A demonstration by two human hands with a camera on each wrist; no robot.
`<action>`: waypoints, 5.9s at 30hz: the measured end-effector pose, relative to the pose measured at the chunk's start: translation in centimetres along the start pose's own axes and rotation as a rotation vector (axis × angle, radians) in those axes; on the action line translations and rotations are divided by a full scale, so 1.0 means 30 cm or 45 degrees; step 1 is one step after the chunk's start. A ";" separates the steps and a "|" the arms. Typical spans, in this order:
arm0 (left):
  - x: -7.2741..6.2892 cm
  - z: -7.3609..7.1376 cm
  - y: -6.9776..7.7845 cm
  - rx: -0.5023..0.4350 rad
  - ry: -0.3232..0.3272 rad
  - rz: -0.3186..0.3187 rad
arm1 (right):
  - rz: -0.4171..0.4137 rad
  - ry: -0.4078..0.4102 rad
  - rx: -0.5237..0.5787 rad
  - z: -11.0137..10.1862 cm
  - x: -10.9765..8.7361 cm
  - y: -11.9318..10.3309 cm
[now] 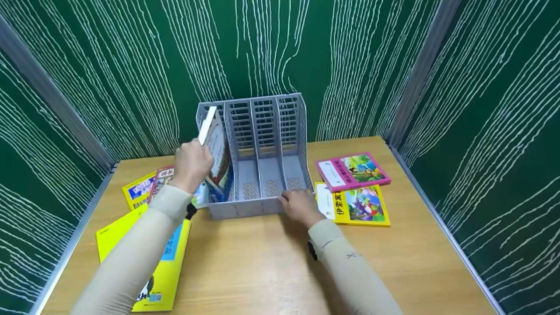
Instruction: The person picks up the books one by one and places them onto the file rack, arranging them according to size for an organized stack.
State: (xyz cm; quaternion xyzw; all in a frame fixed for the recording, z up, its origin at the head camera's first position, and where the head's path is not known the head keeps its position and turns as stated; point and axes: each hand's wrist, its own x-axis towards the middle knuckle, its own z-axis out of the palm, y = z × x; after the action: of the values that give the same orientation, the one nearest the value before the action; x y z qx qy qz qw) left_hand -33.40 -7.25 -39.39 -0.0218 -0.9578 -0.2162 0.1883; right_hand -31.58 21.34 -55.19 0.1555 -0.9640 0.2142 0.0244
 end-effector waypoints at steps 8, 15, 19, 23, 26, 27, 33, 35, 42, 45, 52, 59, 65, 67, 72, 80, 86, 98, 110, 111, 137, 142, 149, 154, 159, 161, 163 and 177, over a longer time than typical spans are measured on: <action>-0.021 0.046 0.023 0.151 0.093 0.117 | -0.038 0.057 -0.017 0.007 -0.002 -0.003; -0.032 0.082 0.020 0.189 0.179 0.177 | 0.000 0.019 -0.012 0.002 0.004 -0.002; -0.031 0.111 0.017 0.252 0.184 0.207 | 0.016 0.008 -0.001 0.000 0.005 0.001; -0.025 0.141 0.003 0.316 0.203 0.230 | 0.014 0.011 0.007 -0.002 0.004 0.000; -0.022 0.163 -0.006 0.369 0.219 0.238 | 0.011 0.016 0.008 -0.002 0.000 -0.003; -0.021 0.169 -0.008 0.377 0.219 0.234 | 0.012 0.017 0.008 -0.002 -0.001 -0.004; -0.019 0.191 -0.010 0.410 0.166 0.156 | 0.008 0.015 0.033 0.002 -0.007 -0.015; -0.016 0.195 -0.007 0.425 0.178 0.144 | -0.006 0.021 0.022 0.003 -0.009 -0.019; -0.008 0.211 -0.001 0.538 0.309 0.199 | -0.009 0.005 0.012 0.006 -0.011 -0.023; -0.010 0.214 -0.002 0.528 0.293 0.229 | -0.012 -0.006 0.017 0.005 -0.009 -0.025; -0.010 0.193 0.001 0.571 0.148 0.276 | 0.014 -0.037 0.028 -0.001 -0.002 -0.019; -0.007 0.147 -0.005 0.777 0.106 0.432 | 0.026 -0.047 0.045 -0.010 -0.003 -0.012; 0.010 0.108 -0.022 0.903 0.125 0.488 | 0.010 -0.008 0.035 -0.008 -0.002 -0.009; 0.012 0.100 -0.030 0.910 0.120 0.494 | 0.000 0.009 0.026 -0.007 -0.003 -0.008; 0.020 0.072 -0.053 0.777 0.018 0.485 | -0.017 0.023 0.014 -0.004 -0.003 -0.006; 0.041 -0.032 -0.113 0.332 -0.197 0.338 | 0.038 -0.041 0.037 -0.009 -0.001 -0.006; 0.049 -0.116 -0.181 0.247 -0.236 0.260 | 0.062 -0.062 0.040 -0.017 -0.002 -0.004; 0.003 -0.190 -0.410 0.130 -0.348 -0.001 | -0.018 0.032 0.024 -0.006 -0.002 0.002; -0.085 -0.141 -0.587 0.167 -0.556 -0.221 | -0.023 0.032 0.013 -0.004 -0.001 -0.009; -0.091 -0.131 -0.602 0.168 -0.571 -0.232 | -0.025 0.033 0.009 -0.005 -0.001 -0.009; -0.265 -0.064 -0.749 0.164 -1.113 -0.537 | -0.038 0.040 0.007 -0.005 -0.010 -0.012; -0.259 -0.032 -0.771 0.172 -1.101 -0.523 | -0.021 0.019 0.018 -0.004 -0.010 -0.011; -0.267 -0.048 -0.752 0.152 -1.075 -0.497 | 0.027 -0.007 0.027 -0.003 -0.009 -0.012; -0.255 -0.039 -0.775 0.079 -1.057 -0.488 | 0.011 0.013 0.001 0.001 -0.009 -0.009; -0.211 -0.043 -0.777 0.021 -1.056 -0.426 | -0.053 0.068 -0.018 0.001 -0.010 -0.009; -0.189 -0.053 -0.762 -0.021 -1.080 -0.456 | -0.054 0.077 -0.012 0.000 -0.012 -0.009; -0.170 -0.064 -0.741 -0.052 -1.124 -0.511 | -0.048 0.075 -0.008 0.000 -0.012 -0.010; -0.122 -0.120 -0.670 -0.035 -1.348 -0.444 | -0.038 0.042 -0.005 -0.002 -0.005 -0.008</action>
State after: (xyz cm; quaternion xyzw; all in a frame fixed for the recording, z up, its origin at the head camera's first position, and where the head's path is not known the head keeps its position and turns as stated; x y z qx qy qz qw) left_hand -31.22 -26.81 -45.89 0.0288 -0.9082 -0.2160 -0.3575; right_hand -31.35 21.20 -55.05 0.1661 -0.9615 0.2145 0.0435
